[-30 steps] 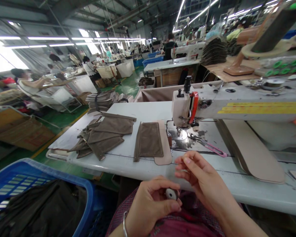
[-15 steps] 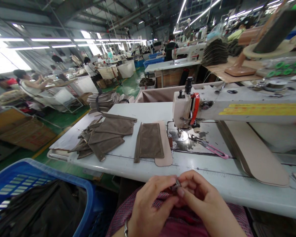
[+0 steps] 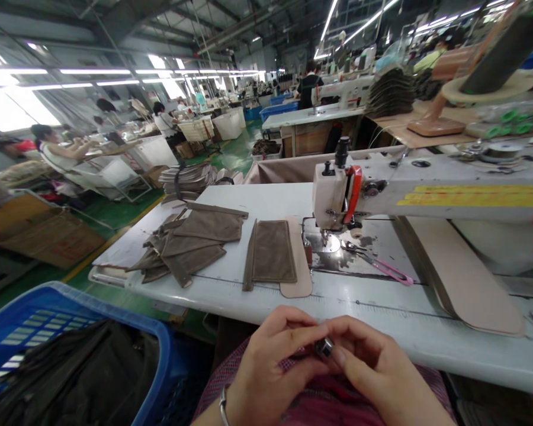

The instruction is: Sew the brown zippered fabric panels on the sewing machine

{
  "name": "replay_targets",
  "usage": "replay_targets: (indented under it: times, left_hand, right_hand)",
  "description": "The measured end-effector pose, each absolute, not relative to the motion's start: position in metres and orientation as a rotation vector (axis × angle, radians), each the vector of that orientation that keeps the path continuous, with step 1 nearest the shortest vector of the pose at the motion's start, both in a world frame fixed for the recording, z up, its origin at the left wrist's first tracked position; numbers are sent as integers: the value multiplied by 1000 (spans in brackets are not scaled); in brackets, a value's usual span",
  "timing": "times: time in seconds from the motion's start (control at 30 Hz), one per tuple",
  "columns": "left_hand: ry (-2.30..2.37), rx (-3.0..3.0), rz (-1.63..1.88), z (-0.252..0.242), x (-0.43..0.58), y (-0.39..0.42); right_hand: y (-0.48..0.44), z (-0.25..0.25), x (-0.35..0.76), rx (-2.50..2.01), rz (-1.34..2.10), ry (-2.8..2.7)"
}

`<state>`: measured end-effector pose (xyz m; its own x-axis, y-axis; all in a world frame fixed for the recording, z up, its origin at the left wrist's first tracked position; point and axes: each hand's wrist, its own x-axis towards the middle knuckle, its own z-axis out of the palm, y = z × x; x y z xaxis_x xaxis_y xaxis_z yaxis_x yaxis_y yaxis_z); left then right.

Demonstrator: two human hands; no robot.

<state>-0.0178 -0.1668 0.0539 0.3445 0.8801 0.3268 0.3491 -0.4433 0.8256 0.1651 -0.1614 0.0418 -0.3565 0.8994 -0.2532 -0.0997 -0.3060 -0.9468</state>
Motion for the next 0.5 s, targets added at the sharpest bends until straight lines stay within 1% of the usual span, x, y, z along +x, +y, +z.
replay_targets:
  times: [0.2, 0.33, 0.5]
  left_hand:
    - [1063, 1949, 978, 50, -20, -167]
    - [1099, 2028, 1014, 50, -18, -170]
    - [1135, 2053, 1003, 56, -16, -170]
  right_hand:
    - [-160, 36, 171, -1072, 1736, -1378]
    - [-162, 29, 163, -1044, 1785, -1225]
    - [-164, 26, 160, -1128, 1742, -1111]
